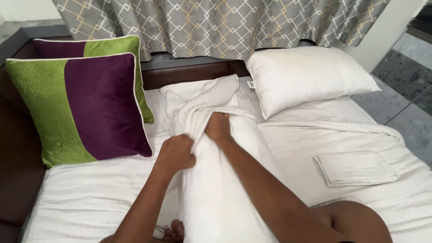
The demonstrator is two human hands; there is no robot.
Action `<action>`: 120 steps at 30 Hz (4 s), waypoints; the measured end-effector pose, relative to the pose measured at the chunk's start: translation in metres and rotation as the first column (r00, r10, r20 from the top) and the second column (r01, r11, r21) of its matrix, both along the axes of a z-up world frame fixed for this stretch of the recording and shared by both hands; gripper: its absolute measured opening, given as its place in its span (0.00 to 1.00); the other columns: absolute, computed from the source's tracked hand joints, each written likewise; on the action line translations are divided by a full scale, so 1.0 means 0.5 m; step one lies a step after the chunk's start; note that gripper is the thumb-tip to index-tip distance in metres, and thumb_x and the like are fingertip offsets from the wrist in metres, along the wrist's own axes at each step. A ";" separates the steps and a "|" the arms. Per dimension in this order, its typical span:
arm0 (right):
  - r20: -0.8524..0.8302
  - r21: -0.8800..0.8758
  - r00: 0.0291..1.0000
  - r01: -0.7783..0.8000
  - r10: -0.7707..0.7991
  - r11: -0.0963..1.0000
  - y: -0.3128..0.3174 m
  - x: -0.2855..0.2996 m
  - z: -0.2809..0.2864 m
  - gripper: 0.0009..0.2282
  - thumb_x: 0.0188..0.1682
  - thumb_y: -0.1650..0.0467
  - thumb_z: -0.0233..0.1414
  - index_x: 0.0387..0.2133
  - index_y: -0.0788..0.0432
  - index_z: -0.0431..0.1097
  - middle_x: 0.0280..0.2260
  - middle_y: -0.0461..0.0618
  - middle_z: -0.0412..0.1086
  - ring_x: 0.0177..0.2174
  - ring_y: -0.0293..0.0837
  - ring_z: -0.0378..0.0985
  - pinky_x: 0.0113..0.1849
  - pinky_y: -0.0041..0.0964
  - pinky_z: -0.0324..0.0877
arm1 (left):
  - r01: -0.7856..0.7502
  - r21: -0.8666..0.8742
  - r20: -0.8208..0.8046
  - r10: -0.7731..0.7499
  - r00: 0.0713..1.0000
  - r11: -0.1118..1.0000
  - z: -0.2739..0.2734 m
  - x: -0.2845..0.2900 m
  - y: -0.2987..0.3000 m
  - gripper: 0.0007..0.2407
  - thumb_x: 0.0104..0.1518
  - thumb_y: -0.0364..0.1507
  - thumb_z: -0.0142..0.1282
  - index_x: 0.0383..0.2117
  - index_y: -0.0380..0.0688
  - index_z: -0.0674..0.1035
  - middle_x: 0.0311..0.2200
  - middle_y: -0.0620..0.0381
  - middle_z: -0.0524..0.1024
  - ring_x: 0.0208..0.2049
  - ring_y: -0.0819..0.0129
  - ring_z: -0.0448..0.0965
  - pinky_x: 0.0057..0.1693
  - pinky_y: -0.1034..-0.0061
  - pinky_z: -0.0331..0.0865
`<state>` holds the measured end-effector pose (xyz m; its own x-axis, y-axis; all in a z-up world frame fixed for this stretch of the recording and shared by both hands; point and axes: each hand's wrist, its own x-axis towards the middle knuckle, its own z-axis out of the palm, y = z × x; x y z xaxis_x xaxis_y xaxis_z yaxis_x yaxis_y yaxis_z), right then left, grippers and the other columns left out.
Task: The person sits on a bed and puts white pillowcases onto two white pillows. They insert each pillow into a case, smooth the fabric, and adjust the corners before placing the finished pillows on the bed.
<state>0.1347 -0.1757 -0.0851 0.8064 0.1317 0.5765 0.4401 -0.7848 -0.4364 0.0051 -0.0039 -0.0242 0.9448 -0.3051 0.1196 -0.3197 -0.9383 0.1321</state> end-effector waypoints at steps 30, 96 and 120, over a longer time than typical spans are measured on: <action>-0.365 0.923 0.634 0.150 0.682 0.354 -0.372 -0.022 -0.167 0.34 0.43 0.64 0.64 0.63 0.65 0.63 0.49 0.55 0.73 0.46 0.45 0.75 0.51 0.36 0.68 | 0.127 0.190 0.526 -0.211 0.824 0.973 0.051 0.246 -0.250 0.09 0.49 0.18 0.56 0.37 0.38 0.80 0.37 0.48 0.79 0.41 0.55 0.80 0.46 0.61 0.71; 0.330 0.132 0.943 -0.079 0.032 0.988 -0.009 -0.100 0.006 0.09 0.42 0.69 0.61 0.34 0.60 0.79 0.38 0.61 0.78 0.43 0.59 0.77 0.49 0.52 0.68 | -0.156 -0.619 -0.094 0.125 0.988 0.769 -0.094 -0.022 0.011 0.15 0.51 0.16 0.47 0.46 0.30 0.77 0.37 0.29 0.80 0.41 0.39 0.81 0.50 0.55 0.72; -0.665 0.069 0.744 -0.030 0.069 0.997 -0.355 -0.183 -0.009 0.32 0.56 0.54 0.41 0.68 0.61 0.47 0.68 0.57 0.49 0.65 0.50 0.52 0.62 0.42 0.51 | -0.207 0.104 -0.297 0.229 0.927 0.973 0.004 -0.151 -0.053 0.10 0.53 0.26 0.53 0.39 0.41 0.82 0.42 0.46 0.82 0.44 0.53 0.83 0.51 0.62 0.76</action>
<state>0.0433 -0.3532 -0.0898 0.9808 0.1686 -0.0983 0.0597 -0.7388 -0.6713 -0.0704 -0.0303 -0.0223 0.9763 -0.0844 -0.1991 -0.0606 -0.9906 0.1229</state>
